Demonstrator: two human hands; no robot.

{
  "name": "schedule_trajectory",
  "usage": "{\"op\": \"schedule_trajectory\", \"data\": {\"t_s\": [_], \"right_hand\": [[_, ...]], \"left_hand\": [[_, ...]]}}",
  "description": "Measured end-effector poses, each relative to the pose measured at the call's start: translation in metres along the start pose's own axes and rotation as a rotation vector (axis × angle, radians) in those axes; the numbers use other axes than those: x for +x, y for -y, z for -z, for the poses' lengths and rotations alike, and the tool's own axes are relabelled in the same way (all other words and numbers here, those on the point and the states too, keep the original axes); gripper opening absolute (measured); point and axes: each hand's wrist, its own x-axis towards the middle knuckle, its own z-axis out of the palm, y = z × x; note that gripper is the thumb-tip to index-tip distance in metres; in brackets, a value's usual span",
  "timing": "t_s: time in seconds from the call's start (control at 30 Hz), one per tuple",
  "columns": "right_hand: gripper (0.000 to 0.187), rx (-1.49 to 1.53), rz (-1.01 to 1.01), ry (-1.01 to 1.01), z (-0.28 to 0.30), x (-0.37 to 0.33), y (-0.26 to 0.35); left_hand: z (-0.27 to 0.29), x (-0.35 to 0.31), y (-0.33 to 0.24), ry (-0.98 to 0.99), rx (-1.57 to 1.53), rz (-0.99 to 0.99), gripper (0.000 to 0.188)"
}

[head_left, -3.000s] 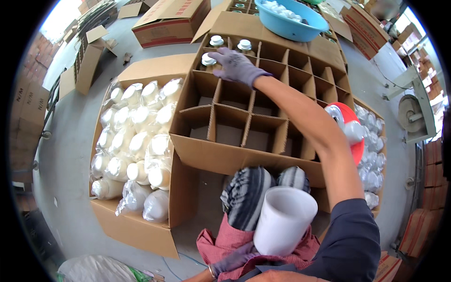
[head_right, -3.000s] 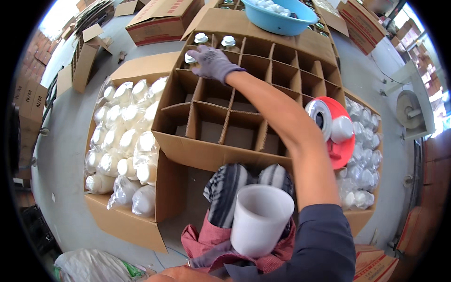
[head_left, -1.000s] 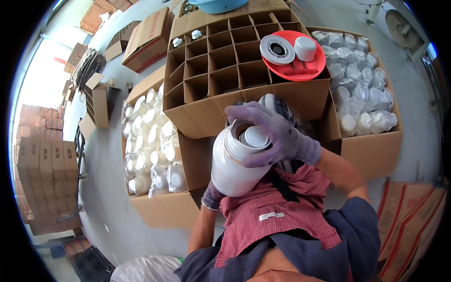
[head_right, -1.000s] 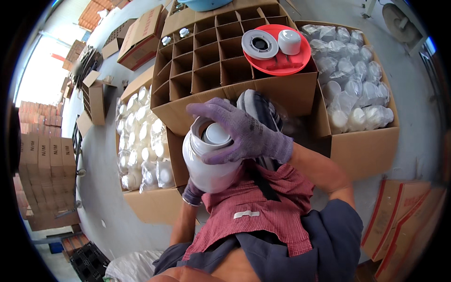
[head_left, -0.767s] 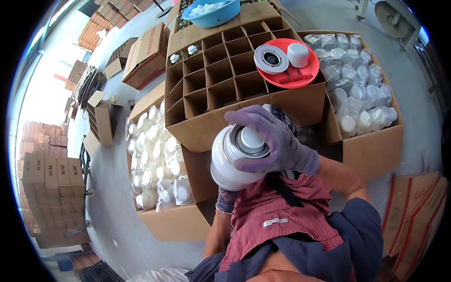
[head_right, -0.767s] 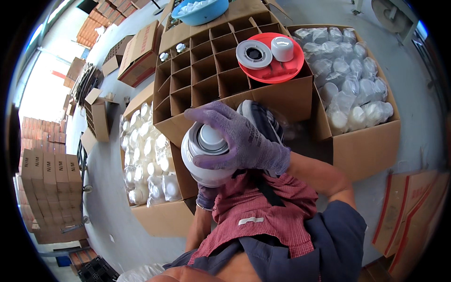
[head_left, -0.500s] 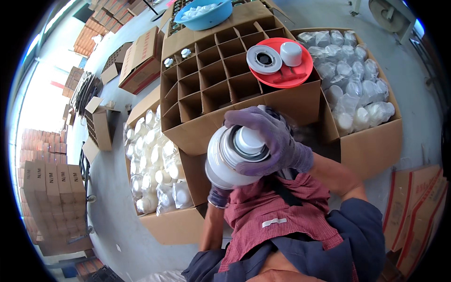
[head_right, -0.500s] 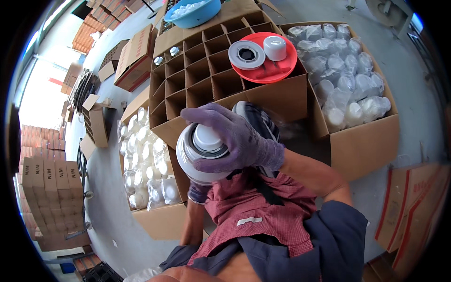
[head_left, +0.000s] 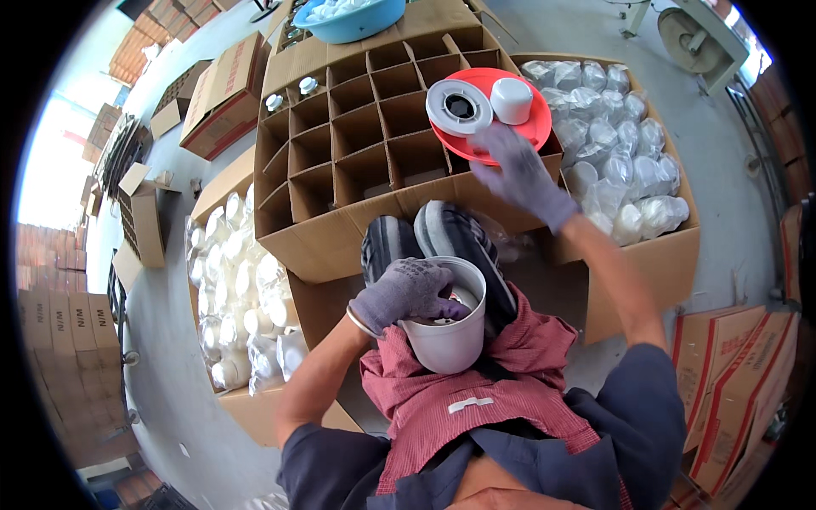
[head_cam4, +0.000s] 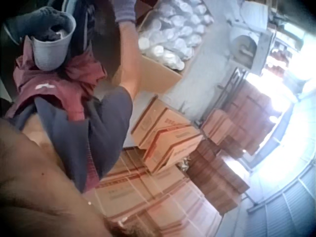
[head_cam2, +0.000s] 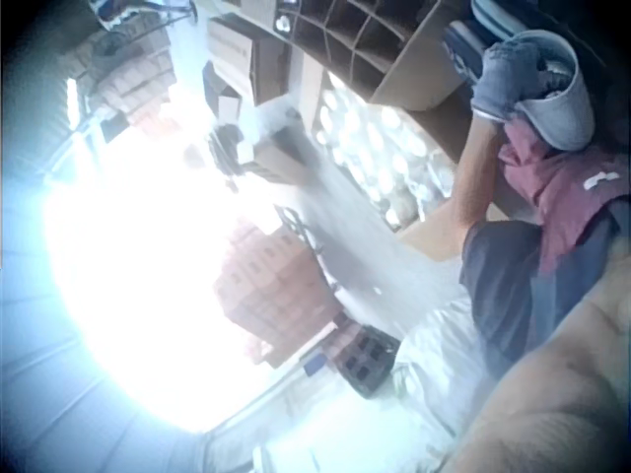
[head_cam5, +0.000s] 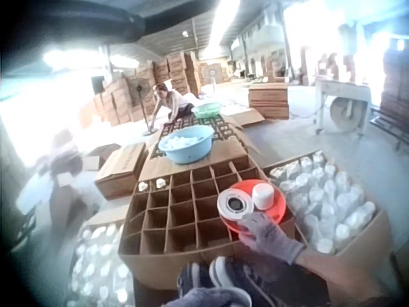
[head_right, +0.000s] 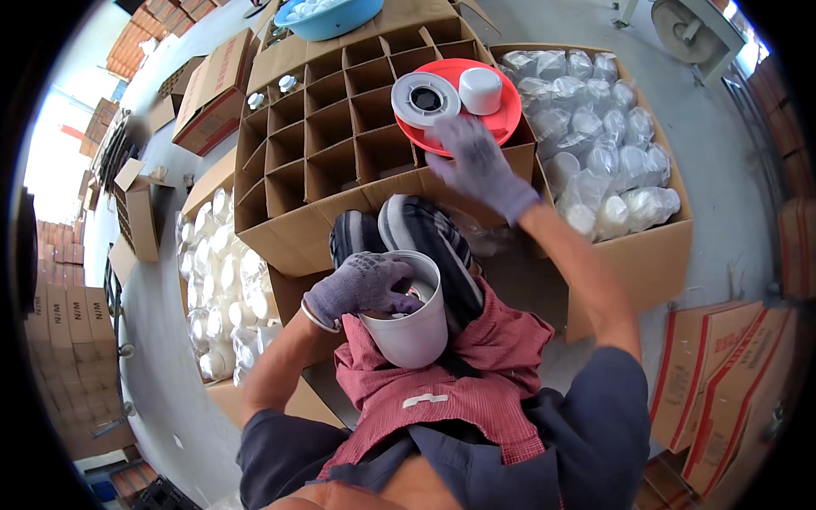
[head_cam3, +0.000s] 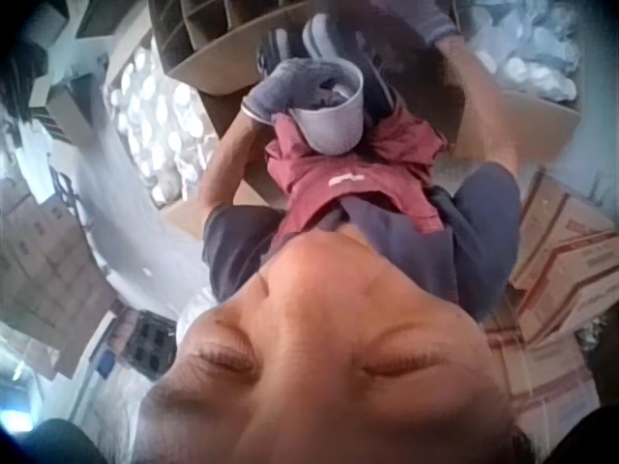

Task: The person assembles plastic jugs and inserts them into cardboard boxes, placing a separate white lid into each jug's opening before moving the completed item into a storage box.

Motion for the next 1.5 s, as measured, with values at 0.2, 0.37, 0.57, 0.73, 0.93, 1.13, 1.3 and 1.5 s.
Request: {"op": "schedule_trajectory", "data": {"t_s": [0.2, 0.37, 0.57, 0.73, 0.93, 1.13, 1.3, 1.5], "right_hand": [[0.046, -0.670, -0.089, 0.331, -0.054, 0.042, -0.083], [0.060, 0.133, -0.157, -0.189, -0.014, 0.047, -0.020], [0.069, 0.101, -0.033, -0.133, 0.007, 0.026, 0.072], [0.069, -0.040, 0.397, -0.002, 0.035, 0.037, 0.082], [0.061, 0.939, 0.044, 0.131, 0.025, 0.009, 0.078], [0.033, 1.365, -1.090, 0.667, 0.010, -0.028, 0.066], [0.035, 0.933, -0.881, 0.461, 0.019, -0.050, 0.078], [0.044, 0.878, -0.574, 0.501, 0.021, -0.060, 0.118]], "left_hand": [[0.003, 0.000, -0.009, -0.342, -0.169, 0.009, 0.038], [0.020, 0.009, 0.020, -0.932, -0.984, 0.088, 0.048], [0.046, 0.025, -0.008, -0.602, -1.980, -0.485, 0.070], [0.041, 0.015, -0.012, -0.684, -1.904, -0.431, 0.074], [0.059, 0.004, -0.031, -1.265, -0.034, -0.354, 0.066], [0.024, -0.022, -0.005, -0.870, -0.153, -0.451, 0.061], [-0.020, -0.046, 0.007, -0.658, -0.350, -0.274, 0.059], [-0.004, -0.037, -0.002, -0.557, -0.203, -0.509, 0.064]]}}
